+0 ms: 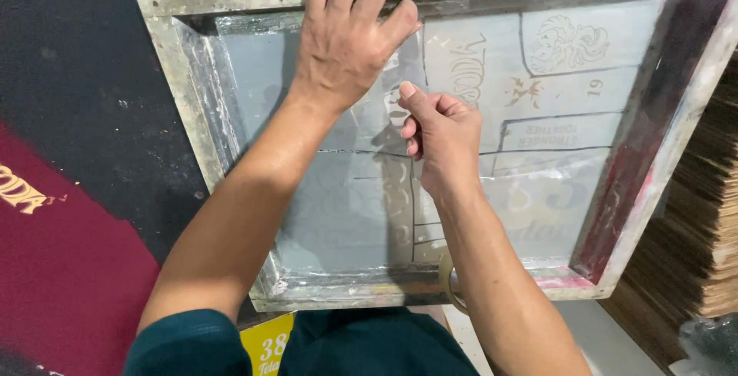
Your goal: Applying adhesive tape to the edges of a screen printing stencil on a wooden frame to prepare it for printing.
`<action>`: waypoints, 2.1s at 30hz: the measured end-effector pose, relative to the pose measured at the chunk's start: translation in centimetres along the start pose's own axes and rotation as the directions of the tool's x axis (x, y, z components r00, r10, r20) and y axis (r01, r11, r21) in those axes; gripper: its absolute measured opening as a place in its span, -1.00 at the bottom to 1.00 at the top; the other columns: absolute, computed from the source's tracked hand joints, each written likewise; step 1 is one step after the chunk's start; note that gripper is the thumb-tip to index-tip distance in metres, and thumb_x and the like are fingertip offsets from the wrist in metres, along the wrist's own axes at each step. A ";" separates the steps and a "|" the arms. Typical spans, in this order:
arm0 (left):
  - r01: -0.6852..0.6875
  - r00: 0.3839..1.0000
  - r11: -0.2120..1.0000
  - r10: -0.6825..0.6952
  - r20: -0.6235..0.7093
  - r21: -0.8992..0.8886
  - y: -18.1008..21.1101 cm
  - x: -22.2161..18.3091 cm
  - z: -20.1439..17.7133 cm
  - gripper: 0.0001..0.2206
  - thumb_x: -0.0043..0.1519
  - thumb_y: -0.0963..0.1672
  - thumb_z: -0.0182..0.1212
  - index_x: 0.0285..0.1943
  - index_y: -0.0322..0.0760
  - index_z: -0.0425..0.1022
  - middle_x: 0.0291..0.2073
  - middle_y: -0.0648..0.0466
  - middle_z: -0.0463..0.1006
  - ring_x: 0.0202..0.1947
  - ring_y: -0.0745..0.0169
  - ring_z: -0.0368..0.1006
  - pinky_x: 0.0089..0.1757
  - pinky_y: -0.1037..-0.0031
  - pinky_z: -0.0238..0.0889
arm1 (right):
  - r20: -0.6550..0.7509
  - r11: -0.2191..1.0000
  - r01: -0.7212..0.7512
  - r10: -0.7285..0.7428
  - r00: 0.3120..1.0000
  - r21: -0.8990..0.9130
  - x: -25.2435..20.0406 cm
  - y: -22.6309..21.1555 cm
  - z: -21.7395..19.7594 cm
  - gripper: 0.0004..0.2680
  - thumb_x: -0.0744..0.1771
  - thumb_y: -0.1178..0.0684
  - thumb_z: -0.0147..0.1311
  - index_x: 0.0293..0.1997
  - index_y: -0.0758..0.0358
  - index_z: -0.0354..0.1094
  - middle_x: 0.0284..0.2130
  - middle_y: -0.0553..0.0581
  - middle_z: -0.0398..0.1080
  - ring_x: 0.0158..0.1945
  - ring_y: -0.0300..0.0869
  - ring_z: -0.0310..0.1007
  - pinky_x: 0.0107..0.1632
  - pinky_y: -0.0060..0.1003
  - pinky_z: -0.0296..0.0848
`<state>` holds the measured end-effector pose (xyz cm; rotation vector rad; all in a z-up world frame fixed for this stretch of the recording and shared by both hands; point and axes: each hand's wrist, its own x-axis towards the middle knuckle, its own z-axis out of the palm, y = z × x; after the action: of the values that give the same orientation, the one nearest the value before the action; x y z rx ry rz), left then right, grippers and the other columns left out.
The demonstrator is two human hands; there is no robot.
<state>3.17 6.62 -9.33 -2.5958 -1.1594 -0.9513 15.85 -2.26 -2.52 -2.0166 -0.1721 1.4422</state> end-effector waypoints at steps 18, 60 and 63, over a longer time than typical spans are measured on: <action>-0.106 0.982 0.984 0.126 0.140 -0.143 -2.1 -2.8 -0.9 -0.76 0.43 -0.27 0.47 0.18 -0.08 0.70 0.58 0.11 0.04 0.51 -0.04 -0.11 0.44 0.04 -0.11 | 0.004 1.000 0.018 -0.018 1.000 0.024 0.4 0.6 -0.1 -0.74 0.26 -0.02 0.29 -0.60 0.15 0.27 -0.76 0.05 0.29 -0.79 -0.32 0.03 -0.64 -0.47 -0.05; 0.446 0.893 0.822 -0.379 0.244 -0.355 10.9 -13.1 -10.6 -0.92 0.23 -0.21 0.35 -0.26 -0.23 0.53 -0.50 0.09 0.27 -0.47 0.11 0.21 -0.49 0.35 0.13 | 0.814 -0.106 0.844 -0.352 0.463 -0.526 -12.0 7.8 -22.3 -0.83 0.32 -0.07 0.20 -0.23 0.15 0.35 -0.17 0.09 0.25 -0.07 -0.03 0.16 -0.07 -0.16 0.15; 0.571 0.820 0.705 -0.503 0.271 -0.420 12.8 -11.9 -14.9 -0.67 0.39 0.02 0.03 -0.30 -0.21 0.56 -0.52 0.14 0.50 -0.50 0.16 0.35 -0.48 0.39 0.14 | 0.822 0.158 0.909 -0.388 0.417 -0.386 -12.8 5.7 -20.6 -0.80 0.36 -0.10 0.07 -0.14 0.23 0.38 -0.11 0.10 0.32 0.02 -0.07 0.29 0.04 -0.19 0.26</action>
<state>-1.00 -15.13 -3.23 -2.7625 -2.0387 -1.3384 27.69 -21.27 8.42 -1.4815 -2.1831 1.2573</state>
